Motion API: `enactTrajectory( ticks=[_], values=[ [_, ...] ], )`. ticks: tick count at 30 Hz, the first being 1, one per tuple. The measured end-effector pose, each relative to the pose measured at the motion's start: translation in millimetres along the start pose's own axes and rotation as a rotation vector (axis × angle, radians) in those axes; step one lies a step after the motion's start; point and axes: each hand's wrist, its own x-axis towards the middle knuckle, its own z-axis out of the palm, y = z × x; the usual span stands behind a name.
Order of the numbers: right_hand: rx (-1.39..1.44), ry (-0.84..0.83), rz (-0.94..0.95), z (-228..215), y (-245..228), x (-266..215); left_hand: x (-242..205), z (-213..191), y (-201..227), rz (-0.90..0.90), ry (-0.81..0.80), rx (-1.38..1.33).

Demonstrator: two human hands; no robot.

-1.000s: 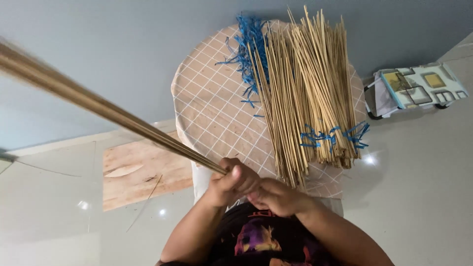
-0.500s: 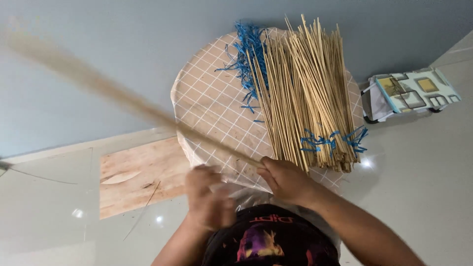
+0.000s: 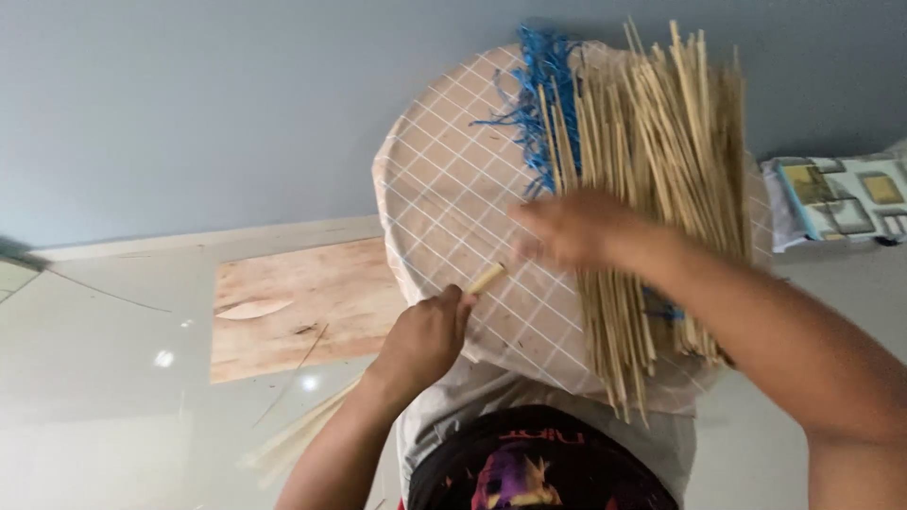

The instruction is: Gathering bamboo sticks into bundles and securing them with blue plastic ties.

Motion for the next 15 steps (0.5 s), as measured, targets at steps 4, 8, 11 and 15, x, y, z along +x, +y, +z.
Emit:
enactTrajectory(
  ticks=[4, 8, 11, 15],
  values=[
    [-0.216, 0.499, 0.059, 34, 125, 101, 22, -17, -5, -0.22, -0.121, -0.197],
    [-0.31, 0.511, 0.21, 50, 176, 174, 38, -9, -7, -0.256, -0.112, -0.26],
    [-0.308, 0.441, 0.319, 65, 193, 206, 41, -6, -8, -0.293, -0.13, -0.246],
    [-0.234, 0.396, 0.32, 58, 175, 198, 37, -10, -7, -0.341, -0.163, -0.251]
  ],
)
